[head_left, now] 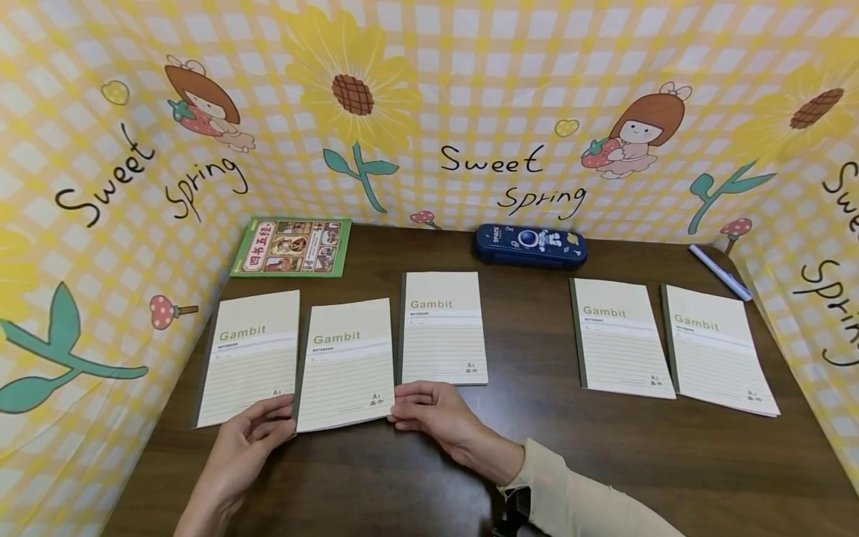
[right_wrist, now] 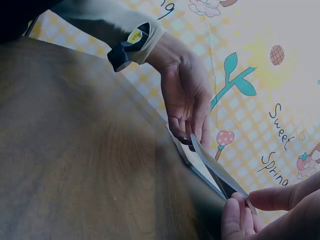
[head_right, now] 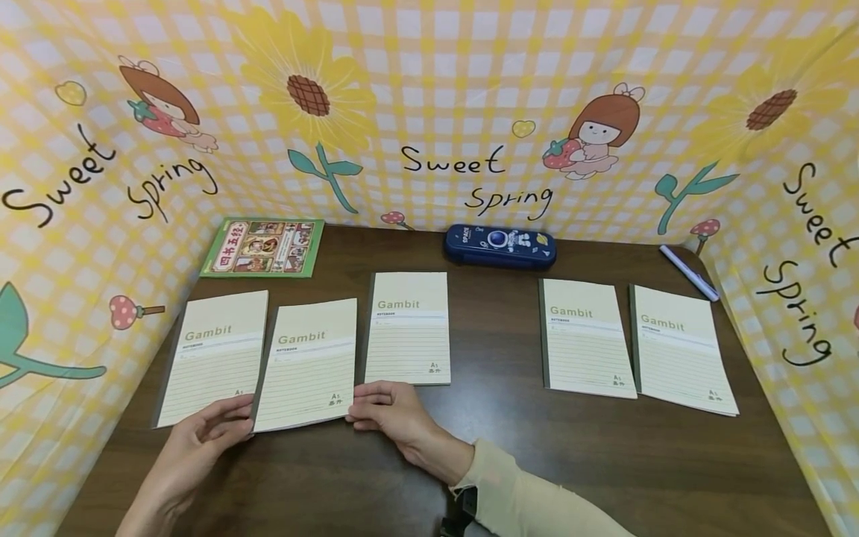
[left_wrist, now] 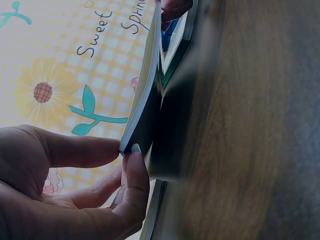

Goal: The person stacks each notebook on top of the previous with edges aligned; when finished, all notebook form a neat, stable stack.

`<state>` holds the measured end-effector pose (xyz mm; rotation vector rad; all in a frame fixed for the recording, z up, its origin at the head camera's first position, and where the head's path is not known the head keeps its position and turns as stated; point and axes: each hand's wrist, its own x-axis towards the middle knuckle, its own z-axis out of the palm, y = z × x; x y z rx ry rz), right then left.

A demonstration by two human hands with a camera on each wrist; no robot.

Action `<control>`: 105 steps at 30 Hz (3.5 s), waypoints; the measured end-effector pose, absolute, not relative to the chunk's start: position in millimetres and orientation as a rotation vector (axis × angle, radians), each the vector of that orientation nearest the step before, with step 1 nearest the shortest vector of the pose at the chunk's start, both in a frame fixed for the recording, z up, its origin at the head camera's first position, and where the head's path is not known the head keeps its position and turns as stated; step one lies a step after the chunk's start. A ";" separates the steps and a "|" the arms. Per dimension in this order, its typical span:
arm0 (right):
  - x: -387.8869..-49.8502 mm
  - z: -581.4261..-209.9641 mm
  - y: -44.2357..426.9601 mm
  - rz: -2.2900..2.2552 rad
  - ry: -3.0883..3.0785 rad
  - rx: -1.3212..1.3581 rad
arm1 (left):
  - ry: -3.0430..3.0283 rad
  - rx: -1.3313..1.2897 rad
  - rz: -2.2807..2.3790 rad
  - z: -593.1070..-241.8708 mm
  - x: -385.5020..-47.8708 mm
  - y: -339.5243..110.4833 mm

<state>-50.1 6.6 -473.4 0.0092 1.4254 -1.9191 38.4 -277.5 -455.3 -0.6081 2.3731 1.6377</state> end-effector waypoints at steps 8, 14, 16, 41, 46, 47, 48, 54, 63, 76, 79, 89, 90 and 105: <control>-53.3 -472.7 6.7 -1.928 1.493 -0.043 | 2.301 -0.626 1.658 -451.6 38.3 -278.2; -55.8 -471.4 8.3 -1.924 1.550 -0.073 | 2.317 -0.592 1.673 -448.9 39.5 -277.2; -56.6 -469.8 9.6 -1.919 1.574 -0.081 | 2.328 -0.572 1.690 -448.3 39.2 -276.3; -67.6 -477.9 53.0 -1.898 1.803 -0.183 | 2.340 -0.428 1.756 -447.1 7.1 -241.8; -71.1 -478.1 62.8 -1.902 1.847 -0.186 | 2.359 -0.384 1.747 -448.4 -3.2 -232.9; -71.8 -478.1 64.9 -1.904 1.860 -0.186 | 2.357 -0.377 1.747 -448.5 -5.5 -230.9; -72.5 -477.8 67.0 -1.903 1.874 -0.185 | 2.358 -0.367 1.744 -449.0 -7.8 -229.1; -75.6 -477.7 79.1 -1.897 1.938 -0.152 | 2.354 -0.333 1.735 -451.0 -19.8 -217.9; -78.0 -475.7 94.5 -1.906 1.981 -0.090 | 2.362 -0.276 1.732 -456.9 -34.0 -202.7; -85.7 -479.4 112.7 -1.861 2.109 -0.030 | 2.408 -0.221 1.691 -466.9 -52.0 -182.3; -86.7 -481.5 115.1 -1.849 2.129 -0.010 | 2.418 -0.220 1.683 -469.4 -53.9 -178.6; -90.9 -483.9 119.1 -1.836 2.141 0.007 | 2.409 -0.241 1.689 -473.7 -59.0 -173.6; -91.3 -484.3 119.2 -1.835 2.142 0.007 | 2.412 -0.239 1.690 -473.8 -59.2 -173.3; -93.3 -487.2 121.3 -1.703 2.281 -0.027 | 2.475 -0.241 1.621 -473.8 -56.2 -170.8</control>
